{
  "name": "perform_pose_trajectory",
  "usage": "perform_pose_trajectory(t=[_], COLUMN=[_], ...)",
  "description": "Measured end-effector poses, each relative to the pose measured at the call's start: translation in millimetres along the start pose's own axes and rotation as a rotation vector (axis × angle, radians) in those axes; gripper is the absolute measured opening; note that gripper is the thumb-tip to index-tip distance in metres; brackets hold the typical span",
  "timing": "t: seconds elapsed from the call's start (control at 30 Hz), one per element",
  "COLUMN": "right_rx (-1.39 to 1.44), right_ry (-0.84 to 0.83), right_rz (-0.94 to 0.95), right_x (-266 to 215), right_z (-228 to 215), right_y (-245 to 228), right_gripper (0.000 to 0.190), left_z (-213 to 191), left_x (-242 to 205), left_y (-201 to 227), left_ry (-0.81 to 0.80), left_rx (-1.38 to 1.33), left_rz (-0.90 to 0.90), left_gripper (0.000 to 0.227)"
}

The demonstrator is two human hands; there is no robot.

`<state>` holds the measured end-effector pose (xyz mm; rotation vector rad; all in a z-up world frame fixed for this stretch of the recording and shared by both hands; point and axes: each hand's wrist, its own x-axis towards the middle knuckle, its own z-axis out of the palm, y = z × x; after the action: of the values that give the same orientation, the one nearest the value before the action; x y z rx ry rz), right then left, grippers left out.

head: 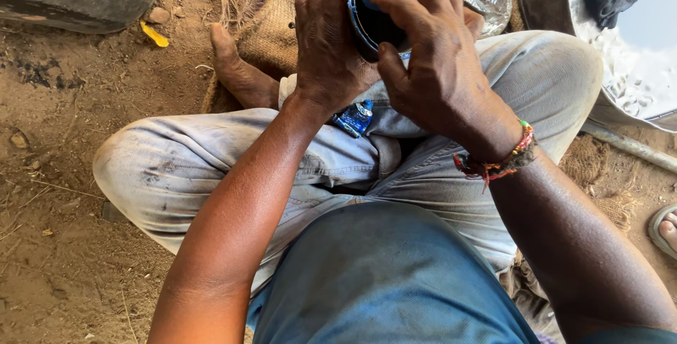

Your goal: The person applies glue from a tube onto a small blue component and fits it into a black cylindrical container while sitting on the ground.

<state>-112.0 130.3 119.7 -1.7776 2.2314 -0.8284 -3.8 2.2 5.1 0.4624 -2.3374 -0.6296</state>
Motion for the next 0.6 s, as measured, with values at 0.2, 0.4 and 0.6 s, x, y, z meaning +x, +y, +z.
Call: perform_pose_trajectory(t=[0.2,0.4,0.6], right_rx=[-0.043,0.140,0.690], right_ry=[-0.024,-0.039,0.025], right_rz=[-0.056,0.072,0.296], right_x=[9.4,11.8,13.2], right_z=[3.0,-10.1,-26.6], right_y=[-7.0,-11.6,-13.4], right_gripper=[0.048,0.034,0.042], left_z=[-1.4,-4.1,-2.3], left_x=[3.2,2.0,0.7], left_y=[0.2,2.2,-0.9], left_ry=[0.009,0.022,0.018], left_rx=[-0.003,0.095,-0.009], left_rz=[0.005,0.008,-0.015], left_gripper=[0.071,0.093,0.105])
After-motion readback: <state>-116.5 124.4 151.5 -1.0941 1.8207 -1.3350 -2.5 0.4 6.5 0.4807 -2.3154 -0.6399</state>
